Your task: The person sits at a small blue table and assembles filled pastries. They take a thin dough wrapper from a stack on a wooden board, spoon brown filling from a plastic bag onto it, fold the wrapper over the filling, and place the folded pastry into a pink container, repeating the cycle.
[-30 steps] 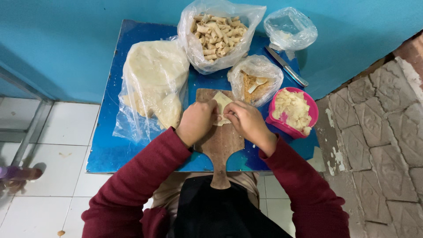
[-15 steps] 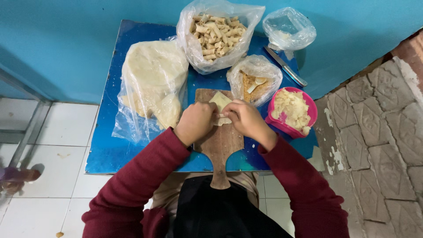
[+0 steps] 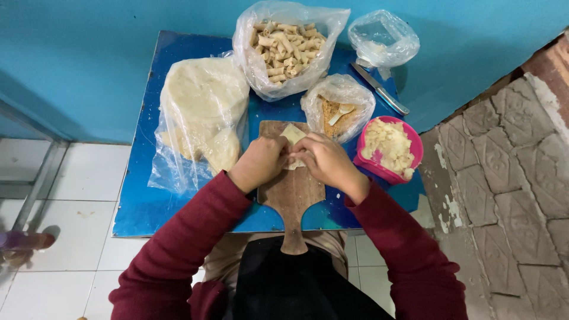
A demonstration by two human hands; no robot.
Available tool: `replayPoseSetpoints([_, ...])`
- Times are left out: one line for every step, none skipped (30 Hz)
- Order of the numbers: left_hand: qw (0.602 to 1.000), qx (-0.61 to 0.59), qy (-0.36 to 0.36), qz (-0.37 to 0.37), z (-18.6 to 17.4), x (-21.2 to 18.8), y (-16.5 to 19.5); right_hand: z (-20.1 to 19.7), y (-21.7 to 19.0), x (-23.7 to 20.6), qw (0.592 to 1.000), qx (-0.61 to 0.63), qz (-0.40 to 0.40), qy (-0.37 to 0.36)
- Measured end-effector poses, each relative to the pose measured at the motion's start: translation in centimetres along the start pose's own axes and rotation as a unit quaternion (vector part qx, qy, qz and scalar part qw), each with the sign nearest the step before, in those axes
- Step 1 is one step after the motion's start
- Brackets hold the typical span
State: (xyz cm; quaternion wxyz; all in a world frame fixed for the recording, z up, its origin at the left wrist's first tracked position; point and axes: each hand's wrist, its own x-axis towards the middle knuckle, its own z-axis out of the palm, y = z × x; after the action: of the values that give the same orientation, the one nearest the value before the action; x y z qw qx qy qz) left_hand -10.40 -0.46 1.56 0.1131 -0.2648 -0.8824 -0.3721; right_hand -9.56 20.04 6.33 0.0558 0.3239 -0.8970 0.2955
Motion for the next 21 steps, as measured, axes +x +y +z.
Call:
replayPoseSetpoints([1.0, -0.014, 0.004, -0.013, -0.25, 0.06, 0.18, 0.05, -0.14, 0.05, 1.0, -0.011, -0.008, 0.014])
replayPoseSetpoints([0.999, -0.029, 0.009, -0.027, -0.51, 0.09, 0.34, 0.19, -0.29, 0.11, 0.999, -0.021, -0.017, 0.028])
replayPoseSetpoints([0.998, -0.043, 0.014, -0.041, -0.71, 0.11, 0.5, 0.31, -0.4, 0.15, 0.998, -0.032, -0.025, 0.041])
replayPoseSetpoints([0.998, -0.041, 0.017, -0.048, -0.83, 0.13, 0.65, 0.4, -0.47, 0.22, 0.998, -0.035, -0.028, 0.05])
replayPoseSetpoints([0.998, -0.039, 0.02, -0.055, -0.94, 0.19, 0.73, 0.45, -0.5, 0.36, 0.997, -0.039, -0.031, 0.059])
replayPoseSetpoints([0.997, -0.037, 0.023, -0.062, -1.0, 0.24, 0.78, 0.45, -0.53, 0.46, 0.996, -0.042, -0.035, 0.068])
replayPoseSetpoints([0.998, -0.029, 0.037, -0.042, -0.96, 0.27, 0.81, 0.45, -0.55, 0.52, 0.996, -0.035, -0.036, 0.075])
replayPoseSetpoints([0.998, -0.022, 0.051, -0.021, -0.88, 0.31, 0.81, 0.44, -0.57, 0.57, 0.996, -0.027, -0.037, 0.082])
replayPoseSetpoints([0.998, -0.015, 0.065, -0.001, -0.83, 0.3, 0.76, 0.41, -0.6, 0.57, 0.995, -0.02, -0.038, 0.088])
replayPoseSetpoints([0.998, -0.017, 0.069, 0.002, -0.78, 0.26, 0.69, 0.36, -0.63, 0.51, 0.996, -0.017, -0.029, 0.081])
replayPoseSetpoints([0.997, -0.018, 0.072, 0.005, -0.74, 0.23, 0.6, 0.32, -0.66, 0.42, 0.997, -0.014, -0.02, 0.074])
replayPoseSetpoints([0.997, -0.019, 0.076, 0.008, -0.76, 0.19, 0.51, 0.28, -0.69, 0.37, 0.998, -0.011, -0.012, 0.068])
replayPoseSetpoints([0.998, -0.008, 0.062, 0.0, -0.78, 0.19, 0.44, 0.25, -0.7, 0.36, 0.997, -0.022, -0.023, 0.071])
replayPoseSetpoints([0.999, 0.003, 0.048, -0.008, -0.83, 0.21, 0.41, 0.21, -0.7, 0.33, 0.996, -0.034, -0.034, 0.074])
replayPoseSetpoints([0.999, 0.013, 0.033, -0.018, -0.9, 0.12, 0.41, 0.23, -0.73, 0.29, 0.995, -0.044, -0.043, 0.076])
replayPoseSetpoints([1.0, 0.003, 0.022, -0.017, -0.91, -0.05, 0.46, 0.28, -0.75, 0.17, 0.996, -0.04, -0.041, 0.073])
replayPoseSetpoints([1.0, -0.006, 0.014, -0.014, -1.11, 0.03, 0.43, 0.23, -0.71, 0.26, 0.996, -0.038, -0.042, 0.073])
replayPoseSetpoints([1.0, -0.016, 0.004, -0.012, -1.16, -0.04, 0.48, 0.25, -0.69, 0.23, 0.996, -0.035, -0.041, 0.071])
replayPoseSetpoints([1.0, -0.012, 0.012, -0.02, -1.2, 0.02, 0.54, 0.27, -0.68, 0.31, 0.996, -0.037, -0.036, 0.072])
replayPoseSetpoints([0.999, -0.008, 0.02, -0.029, -1.2, 0.09, 0.57, 0.3, -0.64, 0.41, 0.996, -0.04, -0.031, 0.072])
replayPoseSetpoints([0.999, -0.005, 0.026, -0.039, -1.16, 0.03, 0.63, 0.36, -0.68, 0.42, 0.996, -0.041, -0.024, 0.07])
